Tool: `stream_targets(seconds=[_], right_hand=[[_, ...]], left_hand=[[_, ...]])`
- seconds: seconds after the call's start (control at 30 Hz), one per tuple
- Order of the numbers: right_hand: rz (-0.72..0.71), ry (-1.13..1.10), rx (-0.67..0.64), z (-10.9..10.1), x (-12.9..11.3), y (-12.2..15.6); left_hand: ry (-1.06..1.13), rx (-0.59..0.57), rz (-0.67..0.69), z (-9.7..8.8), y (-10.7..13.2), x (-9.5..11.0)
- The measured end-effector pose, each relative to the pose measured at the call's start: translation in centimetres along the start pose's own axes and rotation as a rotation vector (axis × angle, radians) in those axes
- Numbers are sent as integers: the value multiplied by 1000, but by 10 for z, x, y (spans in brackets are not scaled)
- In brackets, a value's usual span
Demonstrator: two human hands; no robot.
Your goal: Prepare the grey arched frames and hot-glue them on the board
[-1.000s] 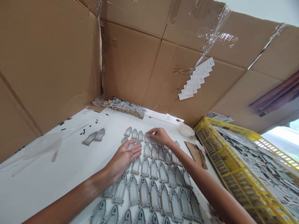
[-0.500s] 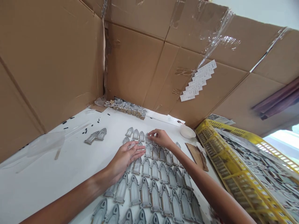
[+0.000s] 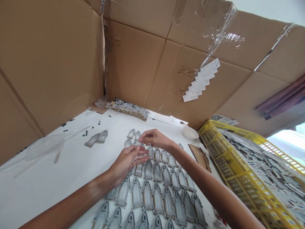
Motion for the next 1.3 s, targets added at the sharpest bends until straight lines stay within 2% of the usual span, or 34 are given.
stream_targets(seconds=[0.13, 0.23, 0.37, 0.5, 0.77, 1.3], right_hand=[[60, 25, 205, -14, 22, -13], [117, 78, 260, -22, 41, -22], [147, 141, 249, -23, 57, -28], [126, 186, 236, -20, 63, -31], [45, 261, 234, -15, 66, -40], [-8, 405, 223, -15, 66, -39]], left_hand=[[103, 48, -92, -4, -3, 3], [143, 45, -110, -7, -5, 4], [138, 34, -108, -6, -6, 1], [101, 8, -121, -7, -6, -5], [94, -86, -125, -9, -5, -9], [46, -72, -85, -9, -6, -8]])
Point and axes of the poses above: each hand's wrist, its own y-axis away from the middle knuckle, its own z-axis out of the palm, x = y × z, the point moved 1 cm from there along -y, towards the middle knuckle, and after that the axes turned 5 degrees about y, right-handed, at the moved point
